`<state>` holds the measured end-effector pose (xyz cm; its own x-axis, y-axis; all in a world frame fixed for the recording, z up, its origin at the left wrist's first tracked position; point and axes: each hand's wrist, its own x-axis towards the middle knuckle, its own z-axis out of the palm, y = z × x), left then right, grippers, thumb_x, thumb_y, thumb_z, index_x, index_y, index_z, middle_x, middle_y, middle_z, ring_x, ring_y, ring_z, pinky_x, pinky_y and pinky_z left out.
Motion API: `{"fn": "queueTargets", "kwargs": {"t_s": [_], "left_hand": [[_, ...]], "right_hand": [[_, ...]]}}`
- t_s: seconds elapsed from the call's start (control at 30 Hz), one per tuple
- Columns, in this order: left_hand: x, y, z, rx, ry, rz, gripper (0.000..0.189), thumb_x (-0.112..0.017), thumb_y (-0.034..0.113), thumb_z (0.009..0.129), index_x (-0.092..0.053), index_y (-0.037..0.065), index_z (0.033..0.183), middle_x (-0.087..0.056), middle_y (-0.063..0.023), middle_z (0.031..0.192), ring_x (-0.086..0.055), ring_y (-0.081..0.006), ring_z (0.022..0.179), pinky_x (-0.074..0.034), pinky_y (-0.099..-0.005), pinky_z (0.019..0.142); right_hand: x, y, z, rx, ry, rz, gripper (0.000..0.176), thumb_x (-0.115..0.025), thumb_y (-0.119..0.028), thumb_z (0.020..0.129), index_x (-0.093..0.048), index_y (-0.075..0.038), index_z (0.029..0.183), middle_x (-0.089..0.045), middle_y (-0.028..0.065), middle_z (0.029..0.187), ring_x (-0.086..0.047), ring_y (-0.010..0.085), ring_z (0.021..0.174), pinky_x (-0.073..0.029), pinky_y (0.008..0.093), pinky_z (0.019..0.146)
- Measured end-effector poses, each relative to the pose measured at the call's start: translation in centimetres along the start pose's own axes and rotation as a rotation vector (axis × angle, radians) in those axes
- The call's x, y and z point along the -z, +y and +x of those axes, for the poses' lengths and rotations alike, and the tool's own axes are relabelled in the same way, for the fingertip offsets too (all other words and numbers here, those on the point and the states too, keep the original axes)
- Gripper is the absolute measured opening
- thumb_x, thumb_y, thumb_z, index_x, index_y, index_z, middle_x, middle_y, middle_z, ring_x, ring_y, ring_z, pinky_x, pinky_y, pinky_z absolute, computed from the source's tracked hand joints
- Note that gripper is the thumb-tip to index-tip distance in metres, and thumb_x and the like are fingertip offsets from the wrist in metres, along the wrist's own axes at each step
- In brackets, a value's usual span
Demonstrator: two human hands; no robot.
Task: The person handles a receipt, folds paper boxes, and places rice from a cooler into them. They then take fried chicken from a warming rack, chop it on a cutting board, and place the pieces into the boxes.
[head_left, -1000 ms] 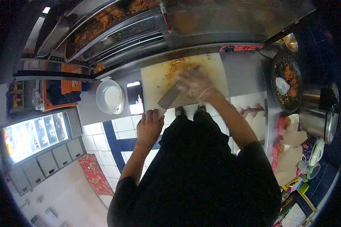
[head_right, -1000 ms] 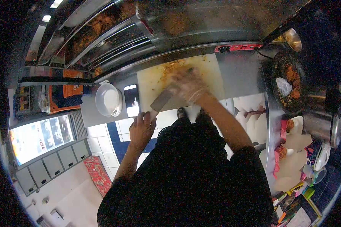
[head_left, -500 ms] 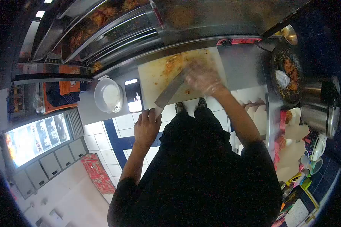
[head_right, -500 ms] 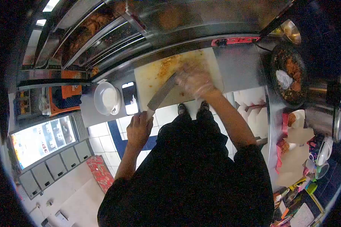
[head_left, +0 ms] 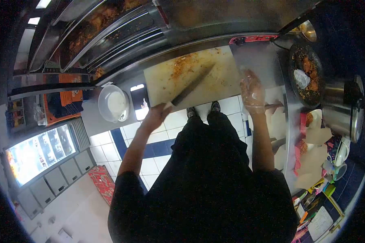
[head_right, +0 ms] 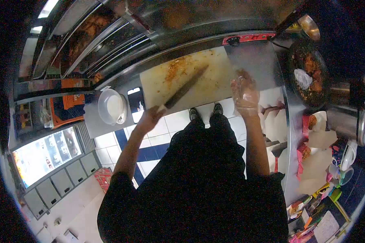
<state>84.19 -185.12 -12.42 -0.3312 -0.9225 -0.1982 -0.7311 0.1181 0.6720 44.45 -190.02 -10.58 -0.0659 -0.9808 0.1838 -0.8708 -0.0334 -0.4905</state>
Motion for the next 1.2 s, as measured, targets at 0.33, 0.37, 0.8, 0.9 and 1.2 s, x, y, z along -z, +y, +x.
{"fn": "queueTargets", "kwargs": {"t_s": [0.33, 0.37, 0.8, 0.9, 1.2], "left_hand": [[-2.4, 2.5, 0.8, -0.149, -0.024, 0.207, 0.039, -0.057, 0.035, 0.097, -0.06, 0.003, 0.118, -0.064, -0.0243, 0.111, -0.062, -0.0427, 0.1, -0.052, -0.0484, 0.088], [-3.3, 4.1, 1.1, -0.19, -0.04, 0.173, 0.039, -0.057, 0.035, 0.096, -0.06, 0.002, 0.117, -0.064, -0.0248, 0.111, -0.062, -0.0433, 0.1, -0.051, -0.0491, 0.088], [0.1, 4.3, 0.6, 0.022, 0.087, 0.232, 0.032, -0.056, 0.031, 0.097, -0.06, 0.001, 0.108, -0.065, -0.0245, 0.093, -0.065, -0.0435, 0.084, -0.055, -0.0503, 0.071], [-4.6, 4.8, 0.5, -0.144, -0.002, 0.24, 0.038, -0.056, 0.034, 0.097, -0.059, 0.002, 0.117, -0.064, -0.0243, 0.108, -0.064, -0.044, 0.092, -0.053, -0.0499, 0.084], [-2.5, 3.7, 1.4, -0.044, 0.16, 0.291, 0.03, -0.06, 0.031, 0.094, -0.061, 0.001, 0.098, -0.067, -0.0229, 0.088, -0.065, -0.0435, 0.077, -0.055, -0.05, 0.068]], "right_hand": [[0.2, 0.0, 0.6, -0.094, 0.205, 0.401, 0.022, -0.065, -0.018, 0.09, -0.07, -0.003, 0.105, -0.069, 0.02, 0.108, -0.066, 0.0336, 0.102, -0.05, 0.0374, 0.09], [0.1, 0.0, 0.8, -0.102, 0.225, 0.455, 0.021, -0.064, -0.016, 0.09, -0.07, -0.003, 0.106, -0.068, 0.0201, 0.109, -0.066, 0.0339, 0.102, -0.05, 0.0376, 0.091], [0.1, -0.3, -0.1, -0.263, 0.044, 0.376, 0.026, -0.062, -0.025, 0.091, -0.071, -0.003, 0.103, -0.069, 0.0214, 0.102, -0.066, 0.0376, 0.097, -0.051, 0.04, 0.085], [-0.5, -0.2, 0.1, -0.293, 0.098, 0.455, 0.028, -0.062, -0.028, 0.091, -0.071, -0.004, 0.102, -0.07, 0.0205, 0.098, -0.067, 0.0369, 0.093, -0.052, 0.0398, 0.083], [-0.2, 0.2, 0.0, -0.323, 0.091, 0.523, 0.029, -0.063, -0.028, 0.09, -0.071, -0.003, 0.102, -0.071, 0.0191, 0.097, -0.069, 0.0325, 0.086, -0.052, 0.0368, 0.081]]}}
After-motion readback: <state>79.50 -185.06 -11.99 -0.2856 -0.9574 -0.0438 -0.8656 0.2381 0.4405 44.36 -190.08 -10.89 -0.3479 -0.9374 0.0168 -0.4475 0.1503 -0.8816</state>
